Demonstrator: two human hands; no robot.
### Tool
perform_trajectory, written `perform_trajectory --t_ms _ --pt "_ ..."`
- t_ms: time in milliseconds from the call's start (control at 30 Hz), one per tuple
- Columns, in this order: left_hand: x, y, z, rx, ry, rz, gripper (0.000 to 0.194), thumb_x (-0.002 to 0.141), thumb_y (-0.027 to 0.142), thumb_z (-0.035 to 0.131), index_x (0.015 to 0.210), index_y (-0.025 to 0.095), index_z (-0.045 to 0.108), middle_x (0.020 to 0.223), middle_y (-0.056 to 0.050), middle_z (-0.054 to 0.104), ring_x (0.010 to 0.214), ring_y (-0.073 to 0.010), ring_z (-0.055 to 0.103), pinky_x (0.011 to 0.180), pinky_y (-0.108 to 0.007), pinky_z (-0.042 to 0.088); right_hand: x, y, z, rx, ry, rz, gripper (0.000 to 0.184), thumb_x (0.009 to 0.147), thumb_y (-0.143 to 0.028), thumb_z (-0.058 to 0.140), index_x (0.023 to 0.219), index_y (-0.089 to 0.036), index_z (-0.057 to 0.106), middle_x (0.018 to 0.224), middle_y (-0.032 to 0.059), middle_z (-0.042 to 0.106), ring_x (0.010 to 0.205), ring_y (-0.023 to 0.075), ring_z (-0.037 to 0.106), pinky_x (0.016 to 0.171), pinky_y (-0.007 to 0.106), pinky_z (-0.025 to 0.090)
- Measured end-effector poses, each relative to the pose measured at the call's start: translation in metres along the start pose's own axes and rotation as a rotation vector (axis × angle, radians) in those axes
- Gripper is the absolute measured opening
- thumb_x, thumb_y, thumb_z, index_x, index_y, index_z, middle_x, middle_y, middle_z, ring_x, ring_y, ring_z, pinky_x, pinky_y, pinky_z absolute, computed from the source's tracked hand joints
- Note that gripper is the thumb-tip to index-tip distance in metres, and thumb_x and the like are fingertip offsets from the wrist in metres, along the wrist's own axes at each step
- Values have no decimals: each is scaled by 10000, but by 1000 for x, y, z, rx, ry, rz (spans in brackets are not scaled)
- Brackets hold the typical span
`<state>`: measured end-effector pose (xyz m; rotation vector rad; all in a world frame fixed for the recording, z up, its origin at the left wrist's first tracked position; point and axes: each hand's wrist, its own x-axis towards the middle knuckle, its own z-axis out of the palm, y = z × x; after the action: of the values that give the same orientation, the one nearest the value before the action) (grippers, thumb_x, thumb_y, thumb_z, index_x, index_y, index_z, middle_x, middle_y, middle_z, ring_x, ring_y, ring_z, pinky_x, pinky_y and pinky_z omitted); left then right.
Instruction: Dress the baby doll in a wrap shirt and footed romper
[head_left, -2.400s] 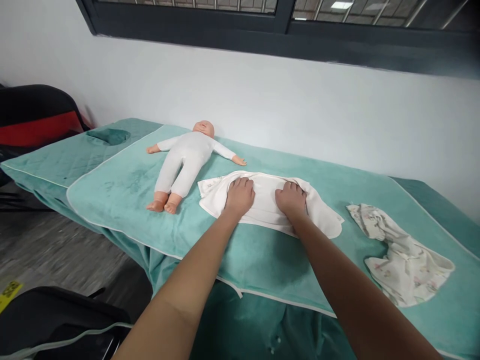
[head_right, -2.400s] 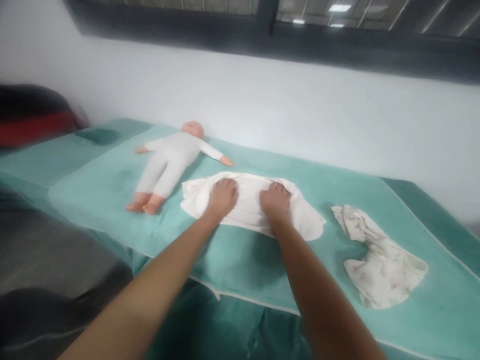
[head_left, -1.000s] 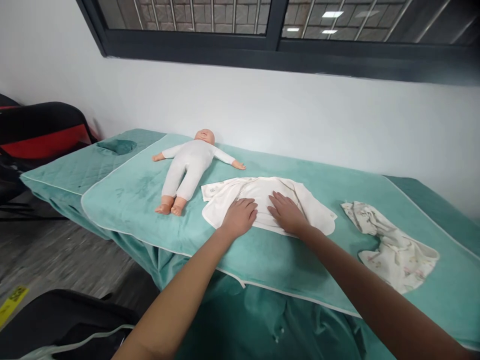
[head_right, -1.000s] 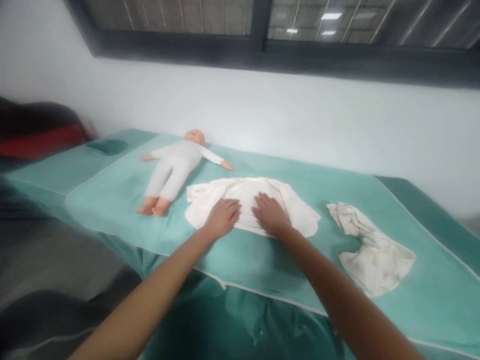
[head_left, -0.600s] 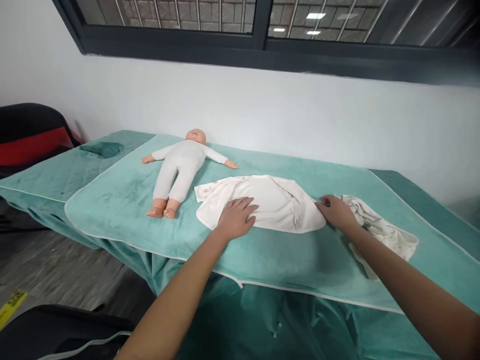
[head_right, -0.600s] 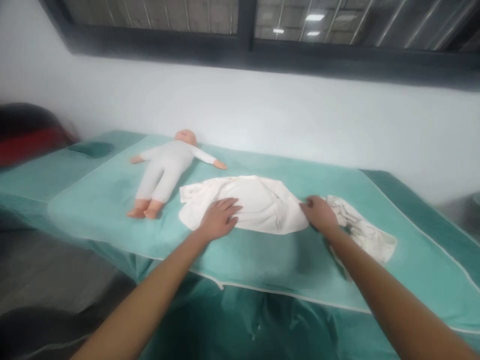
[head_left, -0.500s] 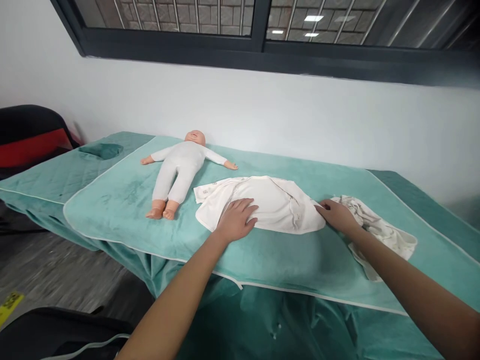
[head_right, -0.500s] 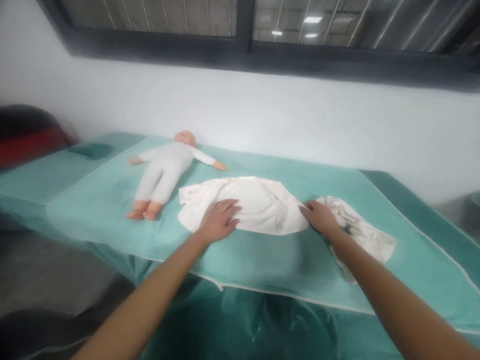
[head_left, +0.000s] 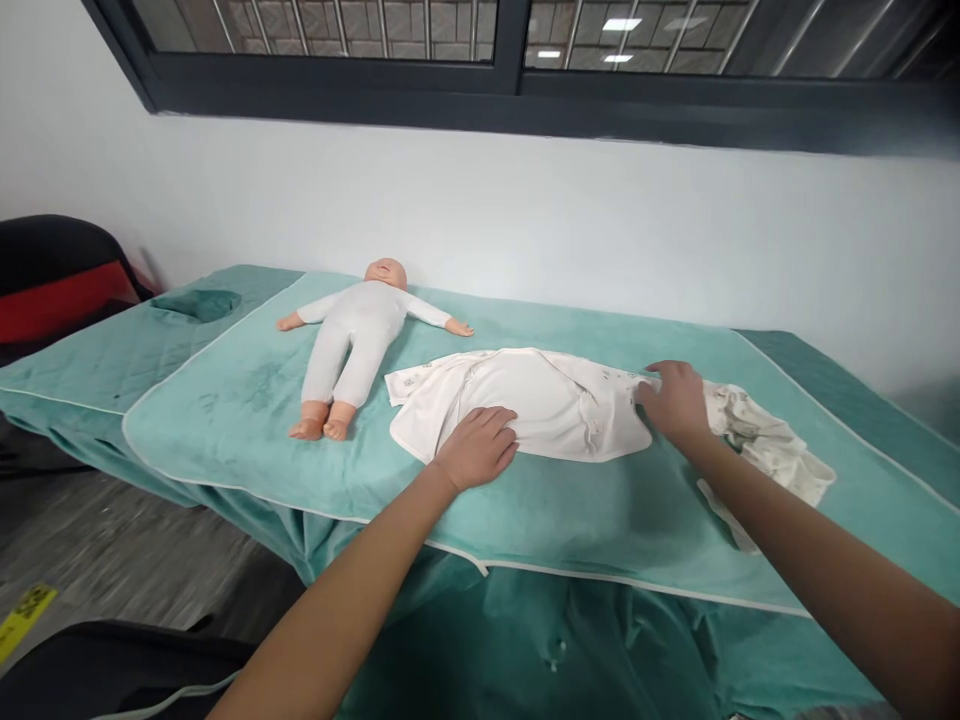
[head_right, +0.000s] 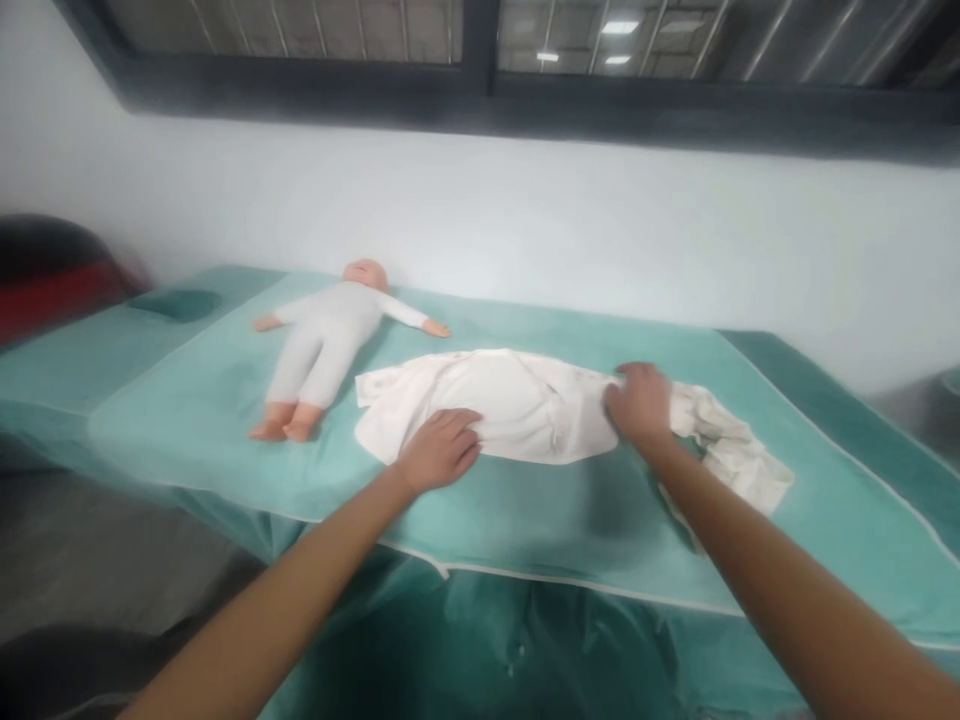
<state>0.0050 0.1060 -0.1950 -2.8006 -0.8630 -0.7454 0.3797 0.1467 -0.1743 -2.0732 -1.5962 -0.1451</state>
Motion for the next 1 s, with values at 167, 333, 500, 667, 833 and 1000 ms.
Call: perform_trajectory --t_ms 167,333,500,667,833,1000 --pt "0 1 -1 -1 -10 -13 274 999 324 433 929 166 645 1297 -137 632 1222 -269 560 1004 -431 461 -38 -41 9 36 -162 -152 364 911 -413 468 1144 -187 634 1171 125 644 1035 267 605 905 397 464" --pt "-1 2 -5 -49 -5 19 264 974 389 491 952 172 640 1362 -157 597 1260 -278 544 1034 -447 452 -62 -29 21 62 -147 -335 399 931 -395 467 1210 -156 623 1275 149 641 1218 294 550 1042 456 425" --pt "0 2 -5 -43 -9 65 256 979 361 482 975 168 650 1320 -152 621 1231 -271 562 1011 -430 459 -91 -14 3 30 -89 -533 422 958 -436 488 1271 -179 605 1381 151 583 1274 303 519 1065 468 409" --pt "1 3 -2 5 6 76 262 1004 280 429 951 166 659 1277 -122 644 1184 -250 582 969 -405 461 -121 -17 -16 12 -214 -700 318 975 -436 520 1197 -250 650 1249 98 652 1141 263 592 982 420 444" --pt "0 4 -2 136 -18 112 250 996 151 397 984 156 647 1230 -115 656 1137 -241 581 920 -383 451 -120 -25 -12 -40 -223 -707 270 1008 -295 449 1163 -243 664 1206 83 674 1110 246 595 964 404 434" --pt "-1 8 -4 234 -63 109 244 1006 151 374 972 160 616 965 -85 662 863 -211 584 744 -371 420 -111 -20 -18 -90 -222 -743 278 971 -186 447 1154 -225 653 1159 90 677 1070 255 586 936 394 422"
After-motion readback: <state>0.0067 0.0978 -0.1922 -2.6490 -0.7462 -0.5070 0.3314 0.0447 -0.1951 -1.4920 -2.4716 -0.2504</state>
